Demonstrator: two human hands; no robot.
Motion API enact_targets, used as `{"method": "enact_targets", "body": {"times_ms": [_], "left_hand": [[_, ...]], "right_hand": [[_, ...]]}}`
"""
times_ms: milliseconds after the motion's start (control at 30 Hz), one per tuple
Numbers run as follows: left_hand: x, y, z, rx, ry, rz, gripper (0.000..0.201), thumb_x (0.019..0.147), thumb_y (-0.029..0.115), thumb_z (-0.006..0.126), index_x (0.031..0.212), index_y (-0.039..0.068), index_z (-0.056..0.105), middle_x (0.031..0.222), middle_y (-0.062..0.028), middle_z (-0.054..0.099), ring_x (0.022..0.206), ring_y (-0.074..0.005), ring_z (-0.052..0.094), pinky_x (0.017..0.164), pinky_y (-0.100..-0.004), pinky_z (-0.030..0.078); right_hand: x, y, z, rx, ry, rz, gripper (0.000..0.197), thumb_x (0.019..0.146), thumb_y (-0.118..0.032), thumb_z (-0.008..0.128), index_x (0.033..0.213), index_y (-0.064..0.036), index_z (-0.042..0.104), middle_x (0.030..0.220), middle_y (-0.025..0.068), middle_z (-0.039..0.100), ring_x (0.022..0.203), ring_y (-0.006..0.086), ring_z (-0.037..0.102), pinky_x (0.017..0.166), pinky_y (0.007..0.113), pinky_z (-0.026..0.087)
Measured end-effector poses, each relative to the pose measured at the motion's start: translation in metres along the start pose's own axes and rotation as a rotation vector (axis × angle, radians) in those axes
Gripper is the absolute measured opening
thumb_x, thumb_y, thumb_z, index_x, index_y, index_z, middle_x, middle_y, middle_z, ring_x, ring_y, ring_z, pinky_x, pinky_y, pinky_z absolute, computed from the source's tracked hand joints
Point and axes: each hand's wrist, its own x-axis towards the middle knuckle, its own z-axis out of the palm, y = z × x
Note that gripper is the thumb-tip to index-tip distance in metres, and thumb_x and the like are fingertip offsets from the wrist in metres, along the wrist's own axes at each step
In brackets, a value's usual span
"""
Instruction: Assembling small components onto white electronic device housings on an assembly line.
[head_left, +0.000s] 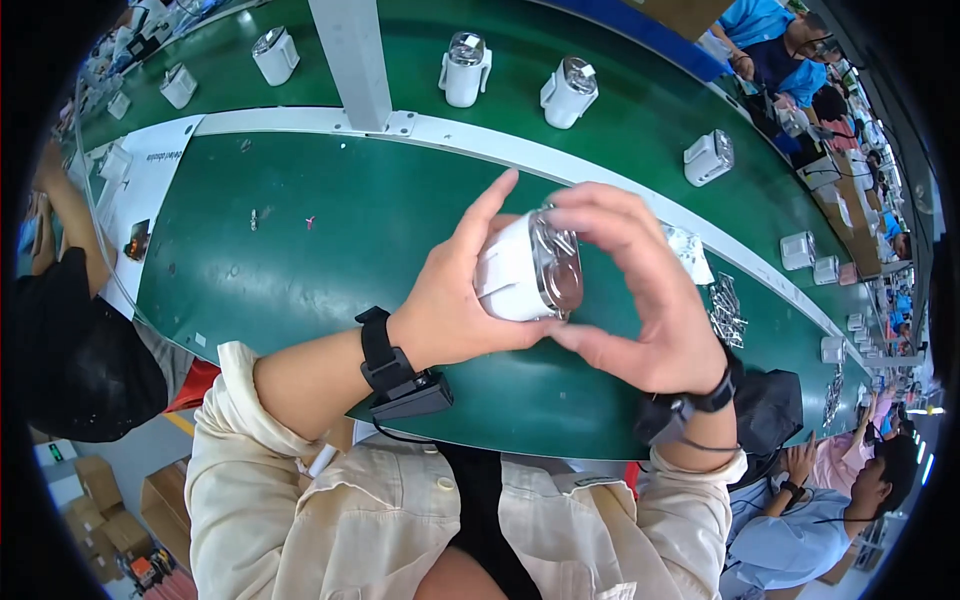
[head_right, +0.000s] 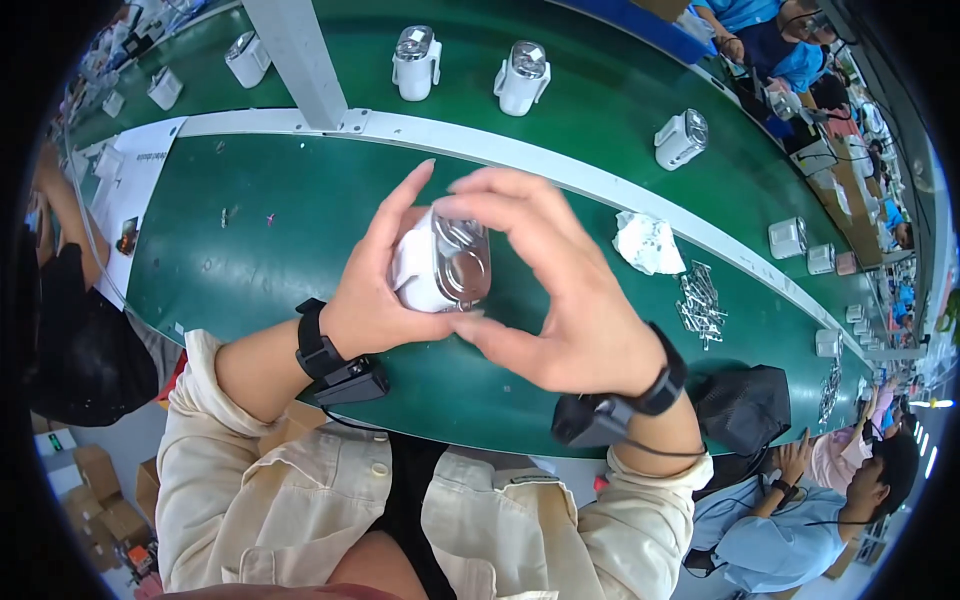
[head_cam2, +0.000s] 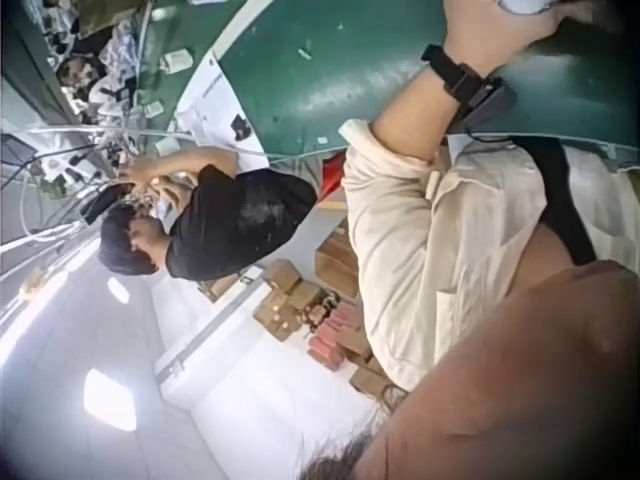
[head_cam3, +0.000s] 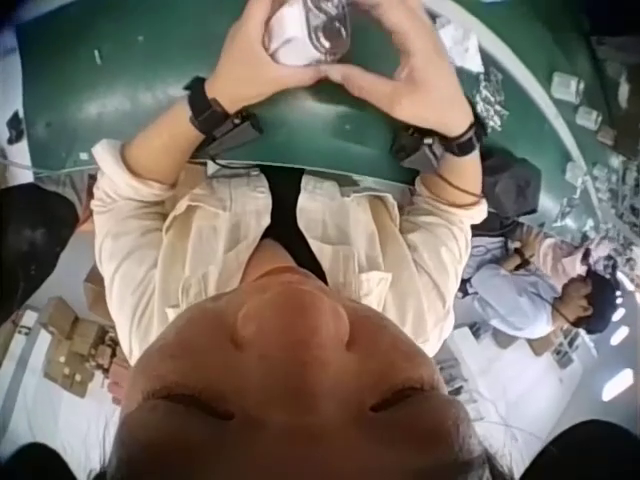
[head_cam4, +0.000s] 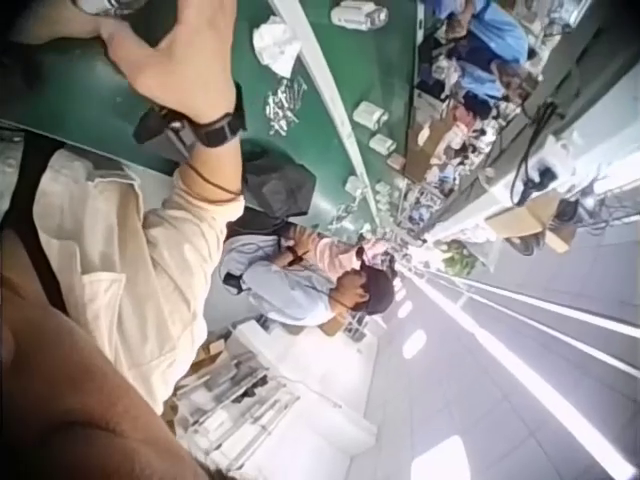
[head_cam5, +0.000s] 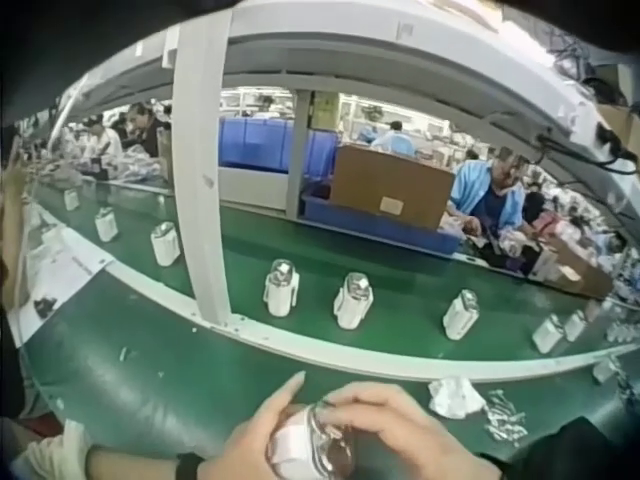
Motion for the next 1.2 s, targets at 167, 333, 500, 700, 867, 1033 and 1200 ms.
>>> {"method": "enact_targets", "body": {"times_ms": [167,333,500,700,867,1033,1200], "left_hand": [[-0.007,0.000,0.003,0.184,0.132,0.059,0.100,0.058,0.017,0.088,0.139,0.004,0.032,0.117,-0.0147,0.058,0.106,-0.0249,0.061,0.090,-0.0351,0.050],[-0.008,0.001,0.002,0.195,0.018,0.065,0.102,0.057,0.012,0.089,0.139,0.005,0.028,0.125,-0.0111,0.049,0.115,-0.0195,0.052,0.098,-0.0339,0.043],[-0.012,0.002,0.002,0.159,-0.085,0.041,0.104,0.056,0.015,0.091,0.138,0.004,0.029,0.125,-0.0111,0.048,0.115,-0.0194,0.051,0.097,-0.0343,0.043],[-0.012,0.002,0.002,0.109,-0.135,0.054,0.106,0.054,0.017,0.092,0.137,0.004,0.028,0.124,-0.0110,0.049,0.114,-0.0197,0.052,0.097,-0.0347,0.043],[-0.010,0.003,0.003,0.134,-0.094,0.101,0.097,0.054,0.018,0.089,0.133,0.006,0.034,0.117,-0.0144,0.058,0.107,-0.0248,0.060,0.092,-0.0355,0.049],[-0.012,0.000,0.004,0.140,-0.107,0.089,0.101,0.054,0.019,0.090,0.134,0.005,0.032,0.118,-0.0132,0.055,0.108,-0.0231,0.058,0.093,-0.0353,0.047],[-0.012,-0.003,0.002,0.173,-0.048,0.142,0.099,0.053,0.019,0.091,0.132,0.003,0.034,0.118,-0.0131,0.055,0.107,-0.0219,0.058,0.092,-0.0344,0.047]], "right_hand": [[-0.002,-0.004,0.020,-0.175,0.311,0.052,0.037,0.075,0.002,0.071,0.110,-0.0018,0.061,0.100,0.0092,0.059,0.092,0.0184,0.056,0.082,0.030,0.045],[-0.007,0.003,0.013,0.082,0.338,0.148,0.014,0.079,-0.001,0.072,0.093,0.0012,0.066,0.086,0.0076,0.061,0.077,0.0149,0.055,0.070,0.026,0.044],[-0.004,0.006,0.009,0.465,0.318,0.320,0.006,0.082,0.001,0.070,0.087,0.0032,0.067,0.083,0.0079,0.061,0.076,0.0141,0.055,0.069,0.026,0.044],[-0.004,0.006,-0.001,0.319,0.229,0.230,0.006,0.081,0.001,0.070,0.086,0.0035,0.069,0.080,0.0082,0.062,0.071,0.0131,0.056,0.063,0.025,0.044],[-0.003,0.004,-0.006,0.286,0.165,0.223,0.006,0.081,0.000,0.071,0.086,0.0033,0.070,0.079,0.0075,0.063,0.069,0.0124,0.056,0.060,0.025,0.043],[-0.004,0.005,-0.008,0.247,0.143,0.215,0.007,0.079,0.000,0.072,0.085,0.0028,0.070,0.078,0.0089,0.063,0.067,0.0151,0.057,0.059,0.025,0.043],[-0.003,0.003,0.000,-0.204,0.203,-0.072,0.015,0.071,0.000,0.074,0.085,0.0025,0.070,0.076,0.0106,0.062,0.065,0.0201,0.056,0.055,0.029,0.043]]}}
